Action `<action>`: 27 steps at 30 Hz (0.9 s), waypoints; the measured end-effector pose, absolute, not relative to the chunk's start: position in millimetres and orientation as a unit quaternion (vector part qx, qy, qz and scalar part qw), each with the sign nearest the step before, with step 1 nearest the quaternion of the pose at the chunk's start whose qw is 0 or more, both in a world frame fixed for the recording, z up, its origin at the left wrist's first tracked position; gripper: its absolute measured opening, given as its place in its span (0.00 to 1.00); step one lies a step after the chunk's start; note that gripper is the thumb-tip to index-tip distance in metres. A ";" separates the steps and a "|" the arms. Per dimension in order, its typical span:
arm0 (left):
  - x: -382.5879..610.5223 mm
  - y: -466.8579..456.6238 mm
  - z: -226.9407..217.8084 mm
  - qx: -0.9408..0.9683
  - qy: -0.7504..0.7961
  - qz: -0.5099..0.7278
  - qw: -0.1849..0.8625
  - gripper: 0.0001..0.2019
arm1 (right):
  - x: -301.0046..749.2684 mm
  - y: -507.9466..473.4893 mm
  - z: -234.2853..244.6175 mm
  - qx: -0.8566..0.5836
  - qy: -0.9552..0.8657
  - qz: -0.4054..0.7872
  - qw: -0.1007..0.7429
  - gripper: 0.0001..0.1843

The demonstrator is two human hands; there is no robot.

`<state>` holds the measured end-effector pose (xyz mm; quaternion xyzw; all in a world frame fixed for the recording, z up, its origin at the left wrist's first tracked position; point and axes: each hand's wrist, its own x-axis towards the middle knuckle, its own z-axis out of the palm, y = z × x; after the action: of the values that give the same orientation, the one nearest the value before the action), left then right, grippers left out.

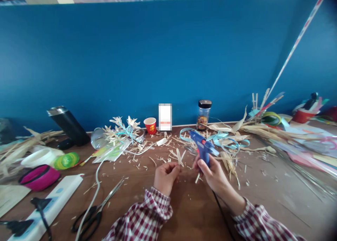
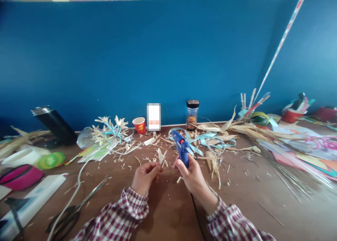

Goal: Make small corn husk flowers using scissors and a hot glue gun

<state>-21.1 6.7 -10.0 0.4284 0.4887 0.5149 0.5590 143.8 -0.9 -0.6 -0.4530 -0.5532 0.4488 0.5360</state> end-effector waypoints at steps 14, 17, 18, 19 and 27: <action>-48.3 29.9 1.5 0.348 0.540 0.589 0.491 0.12 | 146.4 -18.8 8.2 -0.385 -0.669 0.469 0.430 0.16; -48.8 29.5 1.6 0.354 0.541 0.588 0.486 0.12 | 145.3 -21.9 14.0 -0.393 -0.676 0.457 0.424 0.18; -48.7 29.2 1.7 0.357 0.542 0.588 0.483 0.12 | 144.9 -22.9 17.0 -0.396 -0.679 0.457 0.417 0.19; -48.6 28.8 1.9 0.362 0.543 0.588 0.478 0.11 | 144.4 -23.8 20.0 -0.400 -0.681 0.458 0.408 0.20; -45.5 28.4 -4.5 0.422 0.553 0.611 0.377 0.09 | 142.3 -26.0 27.7 -0.428 -0.694 0.453 0.361 0.23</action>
<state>-45.5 28.4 -4.5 0.4216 0.5535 0.6112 0.3773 142.3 -26.0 27.7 -0.4279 -0.6937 0.4530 0.3612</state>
